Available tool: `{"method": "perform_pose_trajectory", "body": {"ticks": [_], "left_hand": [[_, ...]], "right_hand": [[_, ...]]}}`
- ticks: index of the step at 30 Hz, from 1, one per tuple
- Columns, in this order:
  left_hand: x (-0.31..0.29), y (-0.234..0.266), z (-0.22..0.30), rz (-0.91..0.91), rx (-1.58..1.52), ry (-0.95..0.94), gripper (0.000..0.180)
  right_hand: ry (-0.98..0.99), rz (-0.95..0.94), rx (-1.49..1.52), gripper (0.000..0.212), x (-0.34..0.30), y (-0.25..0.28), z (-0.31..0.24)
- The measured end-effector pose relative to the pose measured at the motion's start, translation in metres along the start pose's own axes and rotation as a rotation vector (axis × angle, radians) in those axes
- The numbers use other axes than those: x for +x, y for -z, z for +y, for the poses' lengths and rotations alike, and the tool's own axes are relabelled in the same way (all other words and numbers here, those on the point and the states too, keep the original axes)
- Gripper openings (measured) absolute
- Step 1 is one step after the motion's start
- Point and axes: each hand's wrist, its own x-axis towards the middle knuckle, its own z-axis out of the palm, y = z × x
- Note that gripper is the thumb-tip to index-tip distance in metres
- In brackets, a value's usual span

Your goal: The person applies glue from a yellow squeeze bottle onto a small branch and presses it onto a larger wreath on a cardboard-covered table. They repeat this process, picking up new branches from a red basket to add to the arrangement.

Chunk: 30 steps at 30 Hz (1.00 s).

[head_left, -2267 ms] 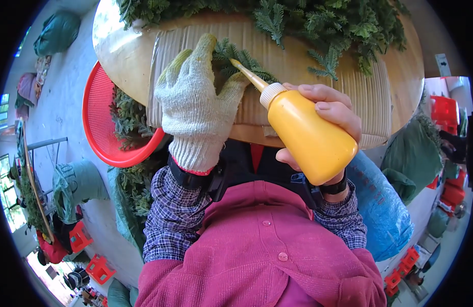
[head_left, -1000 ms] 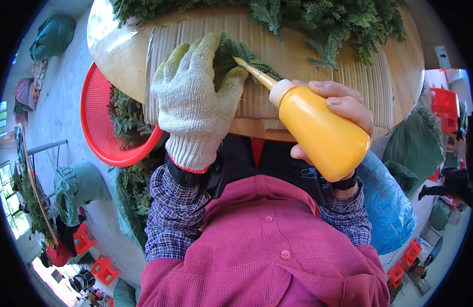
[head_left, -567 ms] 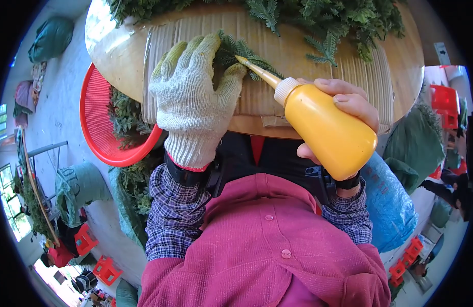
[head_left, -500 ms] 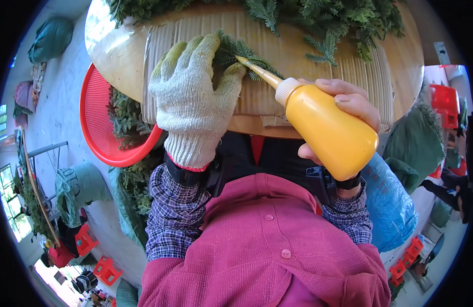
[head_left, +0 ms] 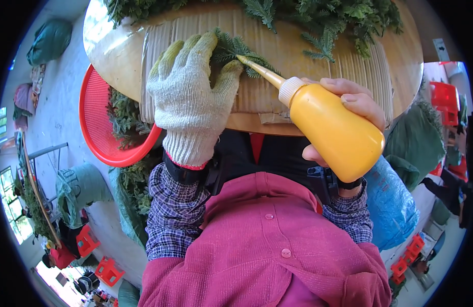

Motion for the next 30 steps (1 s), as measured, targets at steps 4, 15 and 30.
{"method": "perform_pose_trajectory", "body": {"ticks": [4, 15, 30], "left_hand": [[0.002, 0.002, 0.0, -0.01, -0.013, 0.005, 0.043], [0.002, -0.004, -0.002, 0.065, 0.018, -0.055, 0.044], [0.001, -0.006, -0.005, 0.053, -0.003, -0.047, 0.045]], "right_hand": [[-0.009, -0.087, -0.017, 0.081, -0.001, 0.003, 0.0], [-0.006, -0.098, -0.049, 0.081, -0.003, 0.008, -0.001], [0.012, -0.021, 0.007, 0.075, 0.002, 0.015, -0.003]]}}
